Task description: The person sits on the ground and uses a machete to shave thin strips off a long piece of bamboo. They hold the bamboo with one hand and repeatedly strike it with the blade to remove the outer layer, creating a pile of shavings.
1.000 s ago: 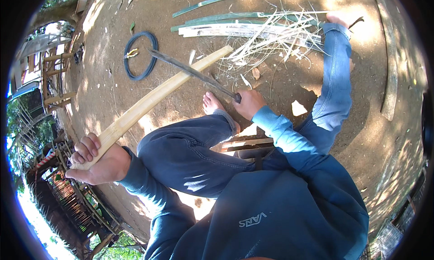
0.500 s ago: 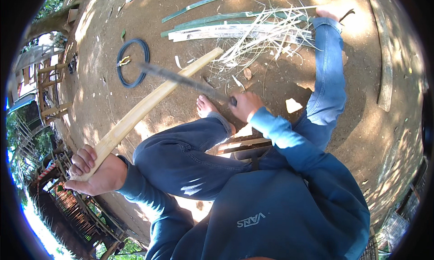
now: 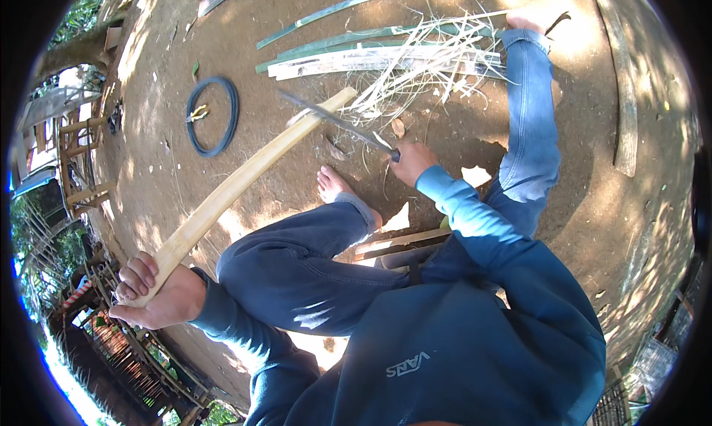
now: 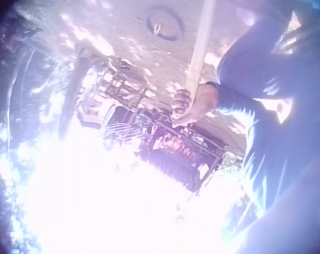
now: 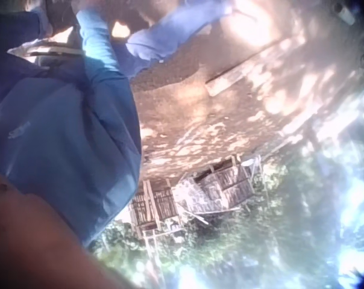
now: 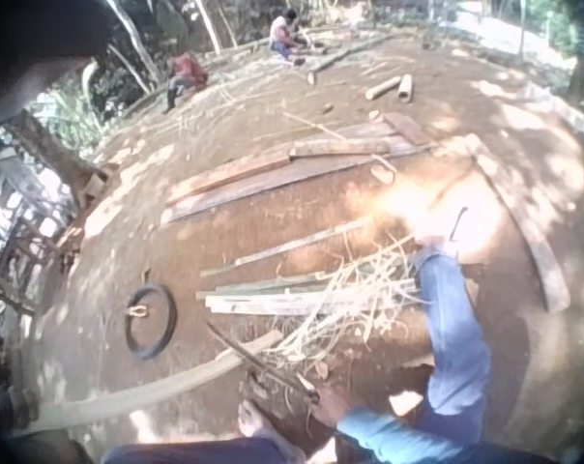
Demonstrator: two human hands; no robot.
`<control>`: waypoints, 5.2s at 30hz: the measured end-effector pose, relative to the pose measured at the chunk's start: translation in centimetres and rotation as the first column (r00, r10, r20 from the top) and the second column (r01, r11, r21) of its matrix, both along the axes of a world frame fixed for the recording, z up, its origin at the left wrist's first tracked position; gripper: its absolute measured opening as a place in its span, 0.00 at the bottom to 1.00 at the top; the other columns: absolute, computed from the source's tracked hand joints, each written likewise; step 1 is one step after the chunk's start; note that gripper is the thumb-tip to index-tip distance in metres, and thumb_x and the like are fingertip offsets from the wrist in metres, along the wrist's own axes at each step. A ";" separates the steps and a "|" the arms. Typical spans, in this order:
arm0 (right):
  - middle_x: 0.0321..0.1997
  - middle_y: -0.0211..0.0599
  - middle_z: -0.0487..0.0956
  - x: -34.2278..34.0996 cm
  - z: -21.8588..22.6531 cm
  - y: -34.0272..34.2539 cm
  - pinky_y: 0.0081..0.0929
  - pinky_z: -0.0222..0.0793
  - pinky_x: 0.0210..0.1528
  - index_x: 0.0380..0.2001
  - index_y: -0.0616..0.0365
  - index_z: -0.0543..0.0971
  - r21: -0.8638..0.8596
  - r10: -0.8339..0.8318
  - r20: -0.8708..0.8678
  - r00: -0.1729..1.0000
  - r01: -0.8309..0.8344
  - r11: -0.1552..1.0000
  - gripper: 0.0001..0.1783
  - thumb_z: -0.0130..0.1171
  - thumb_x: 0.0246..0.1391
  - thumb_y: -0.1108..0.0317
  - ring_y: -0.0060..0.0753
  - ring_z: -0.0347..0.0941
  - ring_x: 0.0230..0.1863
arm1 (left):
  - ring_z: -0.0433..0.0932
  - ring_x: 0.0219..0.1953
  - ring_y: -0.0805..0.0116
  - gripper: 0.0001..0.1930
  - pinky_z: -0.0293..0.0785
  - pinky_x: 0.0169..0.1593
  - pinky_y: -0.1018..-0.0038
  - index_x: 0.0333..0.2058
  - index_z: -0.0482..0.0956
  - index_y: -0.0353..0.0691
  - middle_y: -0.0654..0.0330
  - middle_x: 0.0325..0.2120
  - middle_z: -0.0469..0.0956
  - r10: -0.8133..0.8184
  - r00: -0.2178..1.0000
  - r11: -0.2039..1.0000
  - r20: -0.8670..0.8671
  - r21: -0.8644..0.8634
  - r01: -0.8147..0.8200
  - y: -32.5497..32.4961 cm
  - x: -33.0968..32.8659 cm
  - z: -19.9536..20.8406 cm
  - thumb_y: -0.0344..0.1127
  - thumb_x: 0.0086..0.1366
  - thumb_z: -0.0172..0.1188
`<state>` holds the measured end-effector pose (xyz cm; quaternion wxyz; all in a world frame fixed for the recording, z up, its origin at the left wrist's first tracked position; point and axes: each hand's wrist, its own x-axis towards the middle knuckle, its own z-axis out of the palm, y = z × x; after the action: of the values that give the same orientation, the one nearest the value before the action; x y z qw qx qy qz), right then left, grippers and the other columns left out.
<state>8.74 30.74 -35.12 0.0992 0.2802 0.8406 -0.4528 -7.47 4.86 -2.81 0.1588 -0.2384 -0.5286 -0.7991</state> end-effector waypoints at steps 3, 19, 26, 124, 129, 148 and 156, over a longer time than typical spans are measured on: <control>0.24 0.49 0.78 0.7 2.2 -2.2 0.46 0.71 0.34 0.29 0.57 0.79 -0.030 0.011 -0.054 0.999 -0.012 0.999 0.13 0.57 0.48 0.59 0.54 0.76 0.29 | 0.57 0.17 0.76 0.26 0.56 0.27 0.78 0.17 0.67 0.46 0.68 0.14 0.58 -0.002 0.999 1.000 0.032 0.024 0.001 0.6 0.3 0.2 0.56 0.69 0.42; 0.24 0.49 0.78 -3.9 4.3 -2.7 0.44 0.72 0.34 0.27 0.61 0.77 -0.068 0.134 -0.181 0.974 -0.149 0.987 0.15 0.57 0.48 0.58 0.52 0.76 0.28 | 0.57 0.17 0.78 0.25 0.54 0.25 0.80 0.17 0.64 0.47 0.69 0.14 0.56 0.054 0.998 0.999 -0.020 -0.005 -0.054 2.0 1.2 0.3 0.55 0.70 0.41; 0.24 0.50 0.78 -4.4 4.0 -1.8 0.46 0.72 0.35 0.27 0.61 0.78 -0.012 0.136 -0.160 0.978 -0.140 0.990 0.15 0.57 0.48 0.58 0.54 0.76 0.28 | 0.56 0.17 0.78 0.24 0.55 0.25 0.80 0.18 0.64 0.47 0.68 0.14 0.56 0.063 0.998 0.998 -0.028 -0.016 -0.064 1.9 0.8 0.3 0.55 0.70 0.41; 0.16 0.48 0.74 2.1 16.8 -6.7 0.39 0.68 0.23 0.27 0.59 0.75 -0.146 0.136 -0.544 0.828 -0.254 0.956 0.10 0.63 0.43 0.65 0.52 0.74 0.21 | 0.53 0.17 0.77 0.20 0.53 0.26 0.78 0.19 0.61 0.47 0.69 0.14 0.53 0.167 0.978 0.979 -0.128 0.140 -0.149 5.5 11.8 1.4 0.47 0.70 0.40; 0.16 0.48 0.73 2.8 18.1 -6.4 0.41 0.68 0.24 0.26 0.58 0.75 -0.156 0.206 -0.525 0.825 -0.332 0.930 0.09 0.61 0.43 0.65 0.52 0.74 0.21 | 0.52 0.17 0.78 0.20 0.52 0.25 0.78 0.18 0.61 0.47 0.69 0.13 0.52 0.195 0.975 0.971 -0.103 0.160 -0.177 5.7 11.9 1.1 0.46 0.70 0.41; 0.17 0.49 0.74 2.1 15.1 -5.0 0.44 0.68 0.27 0.26 0.59 0.77 -0.173 0.180 -0.441 0.879 -0.280 0.944 0.11 0.61 0.44 0.63 0.54 0.74 0.22 | 0.52 0.18 0.77 0.19 0.52 0.25 0.78 0.19 0.61 0.47 0.69 0.14 0.52 0.172 0.978 0.981 -0.119 0.108 -0.160 5.5 12.0 1.2 0.45 0.70 0.41; 0.17 0.49 0.73 2.3 13.9 -4.7 0.43 0.66 0.25 0.24 0.61 0.77 -0.129 0.177 -0.440 0.881 -0.257 0.958 0.12 0.61 0.45 0.62 0.55 0.73 0.21 | 0.53 0.18 0.77 0.20 0.52 0.26 0.78 0.18 0.61 0.47 0.69 0.15 0.53 0.134 0.983 0.989 -0.128 0.087 -0.123 5.5 12.3 1.1 0.45 0.70 0.39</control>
<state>11.07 26.07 -21.27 -0.0100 0.0686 0.8229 -0.5639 4.83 10.33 -1.68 0.2542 -0.2501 -0.4993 -0.7896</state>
